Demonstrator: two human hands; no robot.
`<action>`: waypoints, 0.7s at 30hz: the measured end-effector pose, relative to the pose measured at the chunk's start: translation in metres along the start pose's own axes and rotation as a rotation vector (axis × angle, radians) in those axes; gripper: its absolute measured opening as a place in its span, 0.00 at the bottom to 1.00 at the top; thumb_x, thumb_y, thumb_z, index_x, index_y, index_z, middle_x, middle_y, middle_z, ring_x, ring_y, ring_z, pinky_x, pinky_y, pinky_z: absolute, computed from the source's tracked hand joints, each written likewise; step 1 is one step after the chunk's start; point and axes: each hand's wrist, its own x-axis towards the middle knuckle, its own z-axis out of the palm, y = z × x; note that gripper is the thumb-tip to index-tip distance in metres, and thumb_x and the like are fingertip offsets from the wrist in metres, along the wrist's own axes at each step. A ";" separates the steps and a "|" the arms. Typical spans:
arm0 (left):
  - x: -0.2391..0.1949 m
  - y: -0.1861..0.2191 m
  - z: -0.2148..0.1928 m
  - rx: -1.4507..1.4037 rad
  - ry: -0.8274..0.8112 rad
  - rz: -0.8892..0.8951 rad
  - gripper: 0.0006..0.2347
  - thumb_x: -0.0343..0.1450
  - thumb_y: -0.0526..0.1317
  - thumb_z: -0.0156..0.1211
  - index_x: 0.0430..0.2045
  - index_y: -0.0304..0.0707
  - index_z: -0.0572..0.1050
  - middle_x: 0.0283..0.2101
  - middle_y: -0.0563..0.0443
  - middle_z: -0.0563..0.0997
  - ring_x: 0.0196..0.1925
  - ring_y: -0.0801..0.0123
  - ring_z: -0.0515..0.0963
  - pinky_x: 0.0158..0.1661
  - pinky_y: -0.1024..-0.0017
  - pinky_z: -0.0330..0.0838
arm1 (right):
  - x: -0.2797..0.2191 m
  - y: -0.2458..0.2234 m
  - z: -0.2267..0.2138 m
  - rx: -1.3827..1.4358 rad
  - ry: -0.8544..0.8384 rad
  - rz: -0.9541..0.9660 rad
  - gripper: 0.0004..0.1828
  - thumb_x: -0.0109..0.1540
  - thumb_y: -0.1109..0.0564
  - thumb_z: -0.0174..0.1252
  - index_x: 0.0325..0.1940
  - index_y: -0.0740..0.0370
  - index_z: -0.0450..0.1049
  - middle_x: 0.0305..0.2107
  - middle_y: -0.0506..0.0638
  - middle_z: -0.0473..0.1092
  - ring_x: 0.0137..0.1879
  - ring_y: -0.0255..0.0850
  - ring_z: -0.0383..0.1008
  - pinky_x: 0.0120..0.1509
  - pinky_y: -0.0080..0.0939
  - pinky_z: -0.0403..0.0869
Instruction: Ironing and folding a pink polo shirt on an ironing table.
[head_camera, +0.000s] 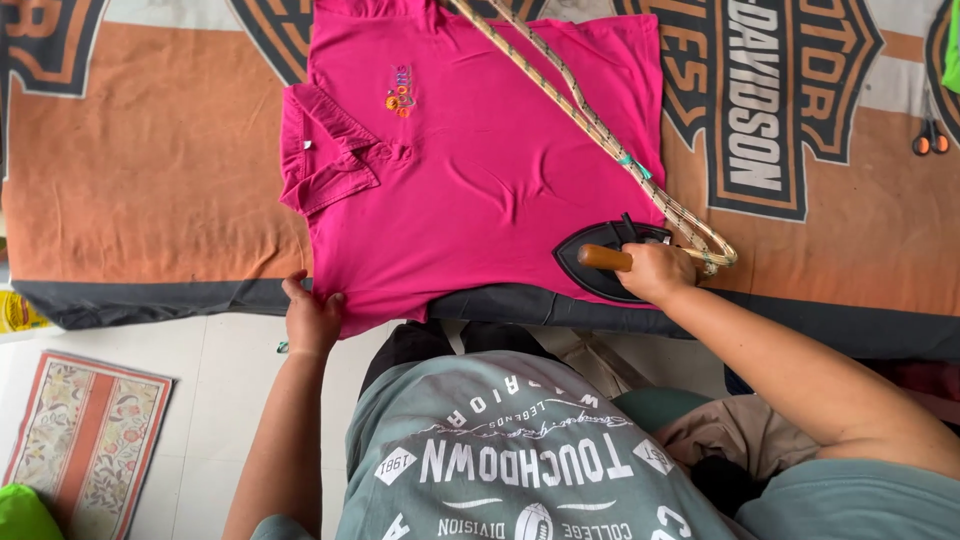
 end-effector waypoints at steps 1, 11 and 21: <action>0.000 -0.001 0.001 0.010 -0.002 0.007 0.28 0.72 0.38 0.64 0.63 0.39 0.54 0.46 0.26 0.80 0.52 0.31 0.80 0.54 0.42 0.73 | 0.004 -0.008 -0.002 0.009 -0.022 0.005 0.16 0.59 0.40 0.51 0.36 0.49 0.77 0.32 0.53 0.79 0.49 0.54 0.80 0.53 0.53 0.77; 0.000 0.003 -0.004 0.033 -0.033 0.031 0.28 0.72 0.40 0.63 0.63 0.42 0.54 0.46 0.27 0.80 0.53 0.31 0.79 0.55 0.42 0.72 | 0.019 -0.133 0.012 -0.043 -0.076 -0.324 0.13 0.58 0.43 0.56 0.38 0.50 0.80 0.31 0.51 0.80 0.47 0.53 0.82 0.52 0.53 0.77; -0.002 0.007 -0.003 0.032 -0.030 0.043 0.28 0.72 0.41 0.63 0.63 0.42 0.55 0.44 0.29 0.82 0.50 0.34 0.81 0.53 0.43 0.73 | 0.002 -0.007 0.000 -0.163 -0.049 0.009 0.15 0.60 0.41 0.55 0.41 0.48 0.80 0.34 0.51 0.81 0.51 0.52 0.82 0.55 0.52 0.78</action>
